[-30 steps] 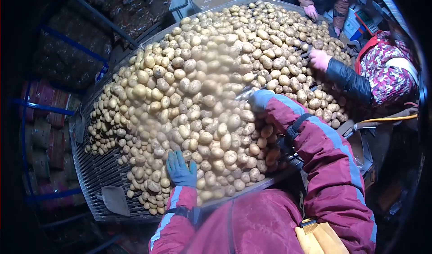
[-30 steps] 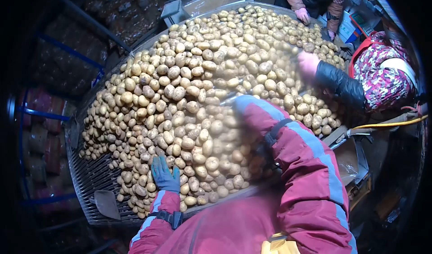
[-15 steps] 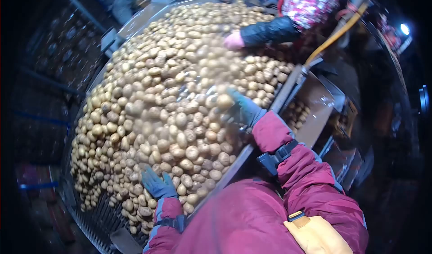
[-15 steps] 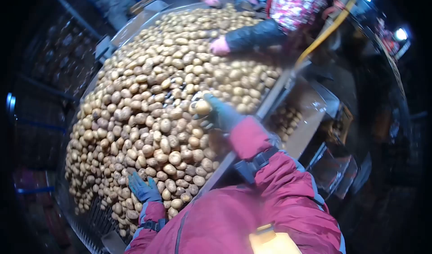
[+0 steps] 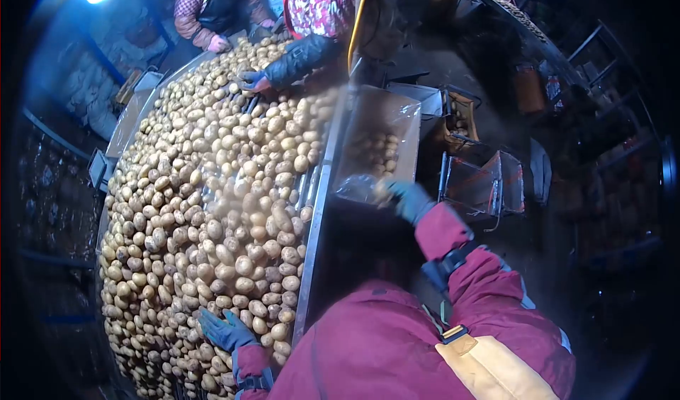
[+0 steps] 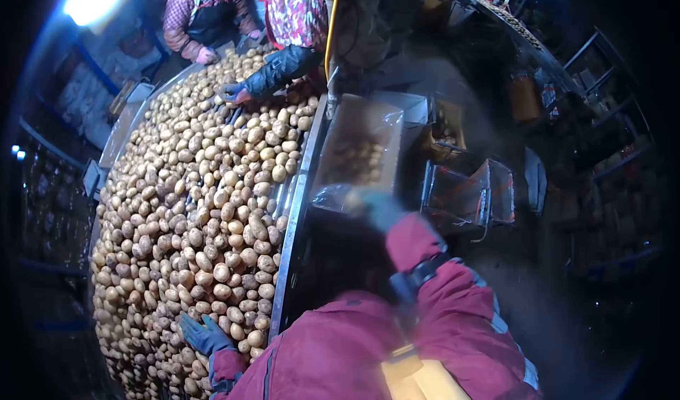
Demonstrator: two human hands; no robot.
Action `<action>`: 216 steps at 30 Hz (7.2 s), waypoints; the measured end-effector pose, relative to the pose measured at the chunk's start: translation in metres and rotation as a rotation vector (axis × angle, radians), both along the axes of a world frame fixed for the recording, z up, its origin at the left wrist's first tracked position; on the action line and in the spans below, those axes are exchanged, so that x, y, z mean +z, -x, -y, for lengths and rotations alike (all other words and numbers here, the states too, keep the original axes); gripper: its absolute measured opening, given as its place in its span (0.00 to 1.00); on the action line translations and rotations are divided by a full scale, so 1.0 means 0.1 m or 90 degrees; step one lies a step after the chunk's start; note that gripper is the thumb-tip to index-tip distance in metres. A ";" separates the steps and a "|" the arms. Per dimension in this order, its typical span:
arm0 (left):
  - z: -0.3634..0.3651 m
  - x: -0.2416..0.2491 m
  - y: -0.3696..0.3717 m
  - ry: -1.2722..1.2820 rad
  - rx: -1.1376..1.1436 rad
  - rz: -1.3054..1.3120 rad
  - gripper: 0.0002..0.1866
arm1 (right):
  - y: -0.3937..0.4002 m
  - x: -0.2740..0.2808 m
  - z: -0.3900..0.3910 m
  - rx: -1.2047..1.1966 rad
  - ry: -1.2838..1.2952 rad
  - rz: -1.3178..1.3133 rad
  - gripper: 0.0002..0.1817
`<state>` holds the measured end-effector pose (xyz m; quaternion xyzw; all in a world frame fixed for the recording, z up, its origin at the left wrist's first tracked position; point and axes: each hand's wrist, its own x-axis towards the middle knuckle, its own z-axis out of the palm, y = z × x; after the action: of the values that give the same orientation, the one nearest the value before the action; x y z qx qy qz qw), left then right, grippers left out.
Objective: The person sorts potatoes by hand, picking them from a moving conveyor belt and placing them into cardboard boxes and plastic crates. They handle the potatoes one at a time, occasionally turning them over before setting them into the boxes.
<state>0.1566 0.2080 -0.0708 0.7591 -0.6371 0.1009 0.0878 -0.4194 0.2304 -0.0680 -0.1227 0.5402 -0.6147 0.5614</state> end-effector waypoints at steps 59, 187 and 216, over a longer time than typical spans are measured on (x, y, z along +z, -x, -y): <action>3.58 0.10 -0.72 0.080 0.283 -1.078 0.30 | -0.14 -0.97 2.51 -0.034 -0.147 -0.979 0.41; 0.69 0.76 1.58 -0.462 -0.278 -0.971 0.22 | -0.90 0.31 0.35 0.215 -0.084 0.197 0.36; 1.78 0.46 1.06 -0.059 -0.235 -0.160 0.22 | -1.64 0.25 2.83 0.387 0.121 -0.322 0.16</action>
<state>0.0507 0.0301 -0.0245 0.6397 -0.7531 -0.0416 0.1481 -0.2554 -0.0527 -0.0426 -0.4756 0.5413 -0.4184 0.5530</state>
